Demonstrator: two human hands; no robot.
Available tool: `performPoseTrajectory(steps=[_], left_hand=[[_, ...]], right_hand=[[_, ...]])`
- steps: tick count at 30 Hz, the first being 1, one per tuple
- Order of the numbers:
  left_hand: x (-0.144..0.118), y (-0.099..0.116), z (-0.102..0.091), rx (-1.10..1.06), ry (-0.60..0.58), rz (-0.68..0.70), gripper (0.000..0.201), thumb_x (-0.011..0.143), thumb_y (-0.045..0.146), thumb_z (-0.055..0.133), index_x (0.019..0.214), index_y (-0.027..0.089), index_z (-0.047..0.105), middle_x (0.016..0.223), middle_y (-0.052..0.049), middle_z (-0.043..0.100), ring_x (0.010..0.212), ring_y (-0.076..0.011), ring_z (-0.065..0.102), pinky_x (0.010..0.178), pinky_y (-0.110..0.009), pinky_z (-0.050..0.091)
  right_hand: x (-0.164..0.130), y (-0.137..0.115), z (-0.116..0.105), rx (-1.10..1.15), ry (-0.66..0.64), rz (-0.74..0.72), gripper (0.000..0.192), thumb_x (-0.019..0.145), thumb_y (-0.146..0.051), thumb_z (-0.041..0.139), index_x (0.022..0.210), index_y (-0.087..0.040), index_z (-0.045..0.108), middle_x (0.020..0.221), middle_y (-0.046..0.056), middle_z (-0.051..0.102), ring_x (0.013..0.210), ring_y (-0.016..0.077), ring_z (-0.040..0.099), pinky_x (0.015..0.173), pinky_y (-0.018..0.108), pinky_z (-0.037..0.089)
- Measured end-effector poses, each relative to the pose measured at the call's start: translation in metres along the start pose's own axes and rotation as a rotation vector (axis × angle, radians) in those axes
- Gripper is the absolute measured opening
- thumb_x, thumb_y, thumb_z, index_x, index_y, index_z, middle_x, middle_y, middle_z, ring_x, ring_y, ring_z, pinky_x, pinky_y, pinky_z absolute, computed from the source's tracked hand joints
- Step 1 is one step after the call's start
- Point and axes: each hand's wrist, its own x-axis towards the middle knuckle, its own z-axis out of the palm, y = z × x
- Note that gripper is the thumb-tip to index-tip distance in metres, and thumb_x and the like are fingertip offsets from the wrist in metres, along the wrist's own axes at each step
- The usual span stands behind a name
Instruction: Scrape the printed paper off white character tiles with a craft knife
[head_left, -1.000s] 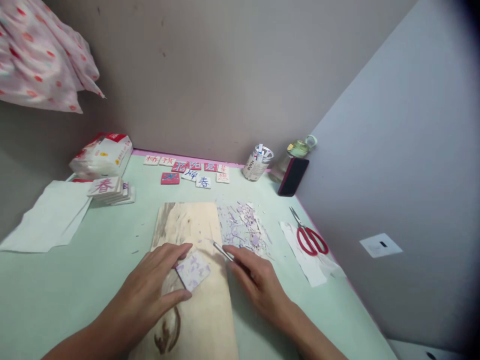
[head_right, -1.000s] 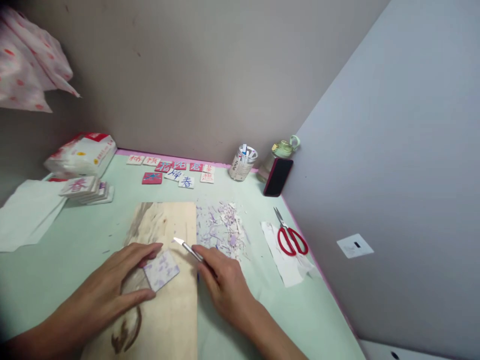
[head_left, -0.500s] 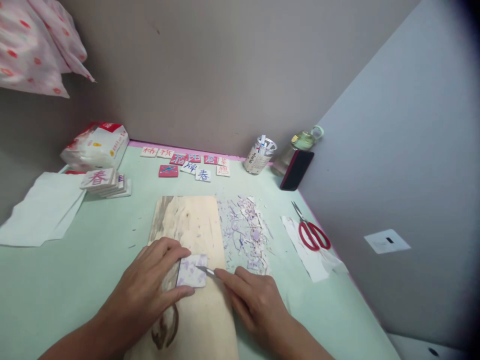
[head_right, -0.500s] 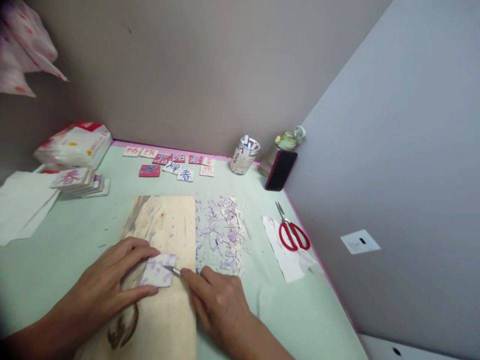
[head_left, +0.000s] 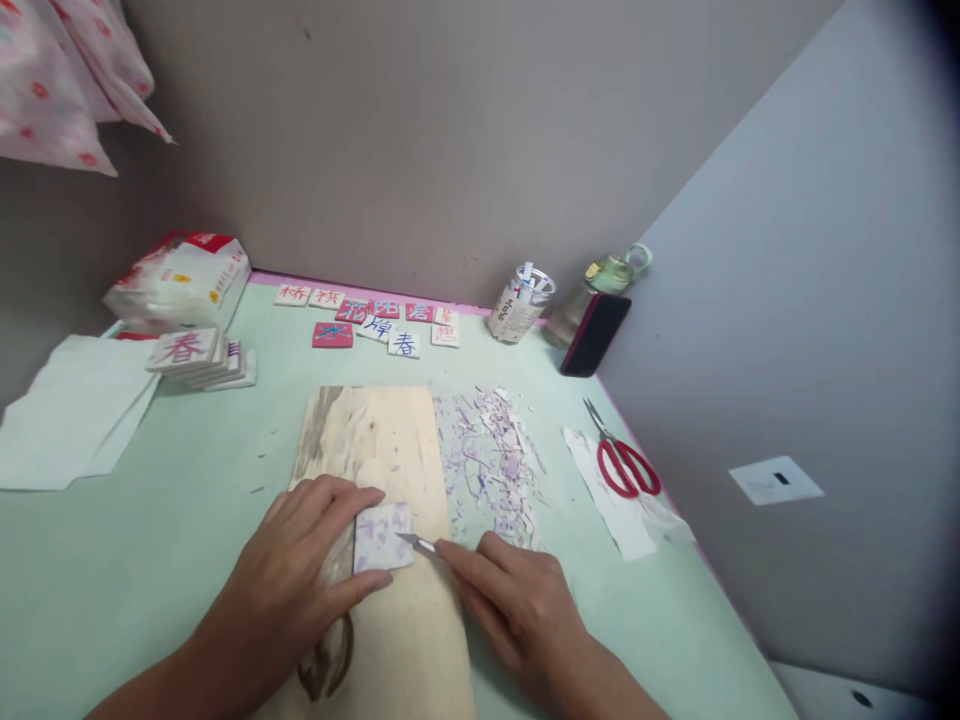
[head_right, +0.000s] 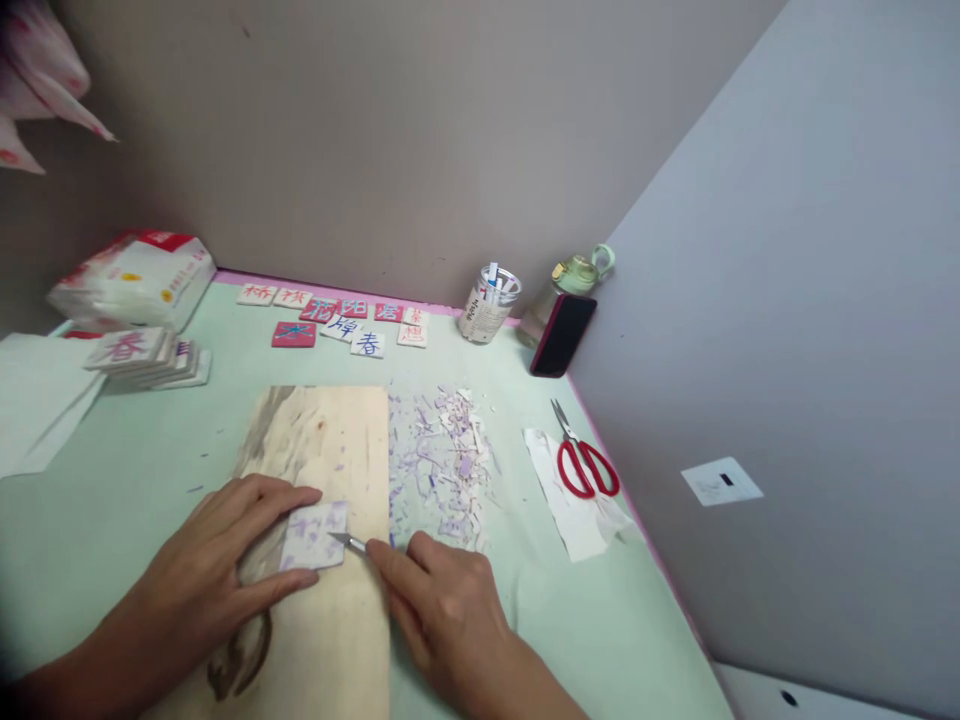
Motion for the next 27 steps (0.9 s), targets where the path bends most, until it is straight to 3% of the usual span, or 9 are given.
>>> performPoseTrajectory(steps=[4,19,27], left_hand=[[0.001,-0.004,0.003,0.012,0.025,0.022,0.046,0.085,0.054,0.069,0.125,0.033,0.059,0.117,-0.004,0.061,0.107,-0.029,0.056,0.092,-0.043,0.041],[0.003,-0.004,0.003,0.017,0.003,0.033,0.042,0.087,0.052,0.068,0.122,0.032,0.058,0.114,-0.003,0.061,0.106,-0.0273,0.056,0.092,-0.043,0.038],[0.002,-0.007,0.005,0.04,0.032,0.046,0.043,0.085,0.054,0.069,0.122,0.034,0.06,0.112,-0.001,0.063,0.102,-0.0263,0.059,0.089,-0.041,0.042]], right_hand=[[-0.006,-0.001,-0.002,0.093,-0.052,0.027,0.032,0.102,-0.02,0.043,0.13,-0.022,0.059,0.073,0.001,0.056,0.061,0.0145,0.053,0.052,0.028,0.037],[-0.005,-0.003,0.016,-0.091,0.185,-0.072,0.031,0.103,-0.018,0.041,0.127,-0.014,0.06,0.067,0.0,0.052,0.053,0.0136,0.046,0.047,0.028,0.031],[-0.011,-0.003,0.018,-0.051,0.176,-0.075,0.031,0.103,-0.017,0.041,0.128,-0.015,0.059,0.067,-0.001,0.051,0.053,0.013,0.046,0.047,0.027,0.032]])
